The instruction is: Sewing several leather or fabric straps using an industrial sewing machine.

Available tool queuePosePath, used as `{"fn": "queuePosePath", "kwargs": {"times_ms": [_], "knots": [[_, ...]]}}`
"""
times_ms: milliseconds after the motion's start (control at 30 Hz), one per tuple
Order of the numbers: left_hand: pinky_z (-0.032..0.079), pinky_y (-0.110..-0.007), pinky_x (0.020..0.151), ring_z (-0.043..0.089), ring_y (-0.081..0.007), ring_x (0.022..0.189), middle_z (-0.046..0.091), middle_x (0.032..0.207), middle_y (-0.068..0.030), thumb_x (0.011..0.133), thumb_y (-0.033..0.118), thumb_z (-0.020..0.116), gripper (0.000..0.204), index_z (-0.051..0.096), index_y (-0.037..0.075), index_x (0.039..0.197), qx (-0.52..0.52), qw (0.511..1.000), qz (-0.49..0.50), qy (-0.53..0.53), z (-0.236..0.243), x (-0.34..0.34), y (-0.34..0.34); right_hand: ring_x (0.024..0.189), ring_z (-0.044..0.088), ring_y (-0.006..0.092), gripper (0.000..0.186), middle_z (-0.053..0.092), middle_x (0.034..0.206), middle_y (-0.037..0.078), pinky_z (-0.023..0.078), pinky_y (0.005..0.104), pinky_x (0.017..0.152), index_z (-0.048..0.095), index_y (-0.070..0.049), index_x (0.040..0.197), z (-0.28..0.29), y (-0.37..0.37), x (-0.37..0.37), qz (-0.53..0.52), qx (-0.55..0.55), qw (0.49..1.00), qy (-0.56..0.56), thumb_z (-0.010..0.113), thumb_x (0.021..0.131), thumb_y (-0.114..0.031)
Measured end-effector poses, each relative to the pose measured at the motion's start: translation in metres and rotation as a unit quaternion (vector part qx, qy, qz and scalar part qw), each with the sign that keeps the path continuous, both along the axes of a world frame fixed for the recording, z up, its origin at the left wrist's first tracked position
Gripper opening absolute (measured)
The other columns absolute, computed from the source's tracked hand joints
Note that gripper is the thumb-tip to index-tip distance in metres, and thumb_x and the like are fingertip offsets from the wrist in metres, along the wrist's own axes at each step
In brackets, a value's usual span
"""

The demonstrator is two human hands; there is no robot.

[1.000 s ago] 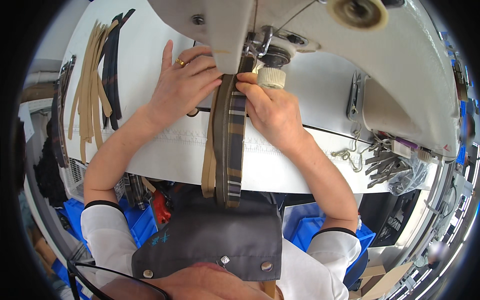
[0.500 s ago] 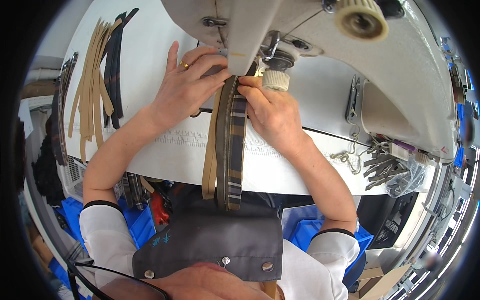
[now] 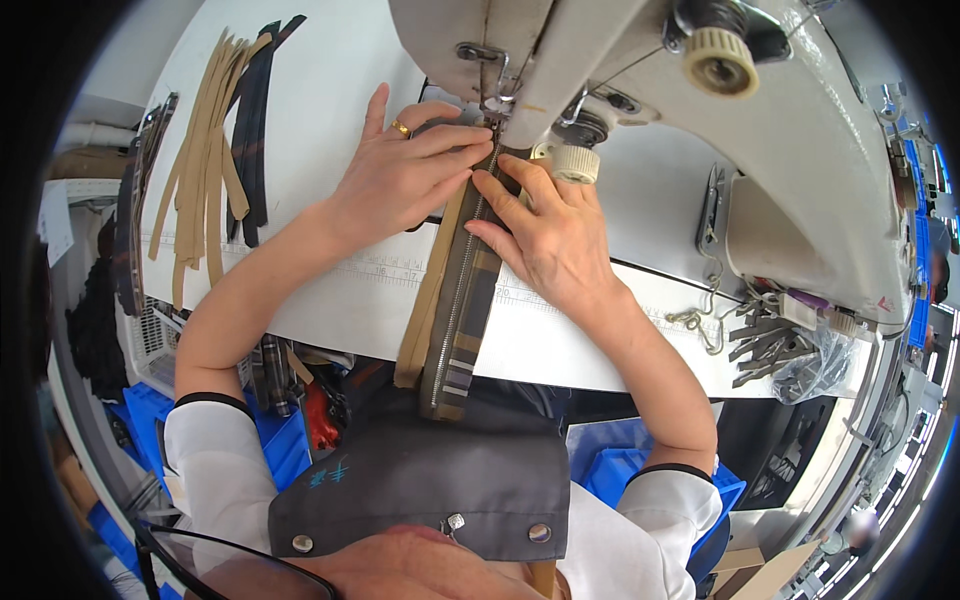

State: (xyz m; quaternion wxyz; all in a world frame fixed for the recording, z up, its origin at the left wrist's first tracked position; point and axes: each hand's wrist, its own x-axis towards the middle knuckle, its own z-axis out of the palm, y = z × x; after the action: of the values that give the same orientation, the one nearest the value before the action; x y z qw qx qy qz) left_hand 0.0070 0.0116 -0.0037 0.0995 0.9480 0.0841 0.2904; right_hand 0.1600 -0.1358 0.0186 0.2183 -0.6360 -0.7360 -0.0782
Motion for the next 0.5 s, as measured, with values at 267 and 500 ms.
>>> {"fn": "queuePosePath", "kwargs": {"times_ms": [267,500], "knots": [[0.01,-0.057,0.11,0.051,-0.0163,0.115,0.064,0.117,0.0088,0.086,0.023,0.064,0.027,0.07,0.015,0.112,0.015,1.0,0.005,0.027,-0.0026,-0.004,0.0021,0.096,0.056,0.0238,0.041,0.059,0.113,0.008,0.045,0.0363,0.08,0.068,-0.01,0.111,-0.0005,-0.0007,-0.0037,-0.007,0.008,1.0,0.009,0.073,0.077,-0.031],[0.011,-0.058,0.111,0.054,-0.0098,0.113,0.065,0.118,0.009,0.084,0.026,0.067,0.026,0.071,0.017,0.108,0.039,0.998,0.027,0.031,-0.0067,-0.0028,0.0006,0.093,0.057,0.024,0.041,0.059,0.113,0.008,0.046,0.035,0.077,0.068,-0.009,0.111,0.0004,-0.0016,-0.0036,-0.008,0.008,1.0,0.019,0.074,0.076,-0.03]]}}
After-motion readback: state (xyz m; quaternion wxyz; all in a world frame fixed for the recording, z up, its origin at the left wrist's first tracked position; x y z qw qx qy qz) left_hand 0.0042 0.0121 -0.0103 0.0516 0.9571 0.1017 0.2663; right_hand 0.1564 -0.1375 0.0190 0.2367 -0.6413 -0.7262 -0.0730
